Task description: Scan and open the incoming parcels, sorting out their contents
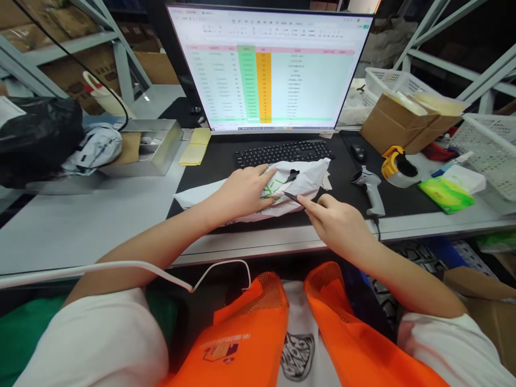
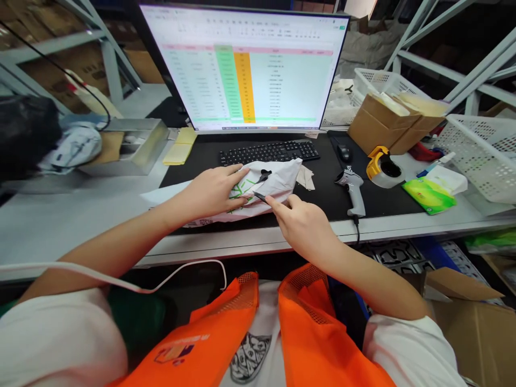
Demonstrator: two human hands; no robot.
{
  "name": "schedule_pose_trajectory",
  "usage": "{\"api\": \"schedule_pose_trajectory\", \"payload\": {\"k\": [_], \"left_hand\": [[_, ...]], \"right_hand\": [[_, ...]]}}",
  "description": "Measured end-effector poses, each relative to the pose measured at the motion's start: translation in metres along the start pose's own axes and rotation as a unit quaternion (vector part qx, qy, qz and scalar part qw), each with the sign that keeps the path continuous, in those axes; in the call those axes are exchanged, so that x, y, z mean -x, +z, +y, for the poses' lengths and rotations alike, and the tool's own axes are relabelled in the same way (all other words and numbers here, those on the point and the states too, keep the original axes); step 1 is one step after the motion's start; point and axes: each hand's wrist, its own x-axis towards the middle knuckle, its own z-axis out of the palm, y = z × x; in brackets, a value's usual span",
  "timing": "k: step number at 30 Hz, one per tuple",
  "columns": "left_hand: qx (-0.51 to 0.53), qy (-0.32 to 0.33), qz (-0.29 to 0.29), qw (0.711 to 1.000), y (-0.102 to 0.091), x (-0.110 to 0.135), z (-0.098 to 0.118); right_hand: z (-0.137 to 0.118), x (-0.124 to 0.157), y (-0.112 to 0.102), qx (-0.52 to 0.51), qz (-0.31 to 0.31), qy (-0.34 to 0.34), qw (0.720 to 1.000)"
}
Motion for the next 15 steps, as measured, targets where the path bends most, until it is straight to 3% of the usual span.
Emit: {"api": "schedule_pose_trajectory", "payload": {"k": [8, 15], "left_hand": [[0.031, -0.007, 0.01, 0.999, -0.001, 0.004, 0.007], [0.029, -0.017, 0.031, 0.999, 0.009, 0.006, 0.005]], "right_hand": [[-0.007, -0.004, -0.001, 0.05, -0.024, 0.015, 0.998], [-0.017, -0.009, 0.014, 0.073, -0.029, 0.045, 0.996]]}}
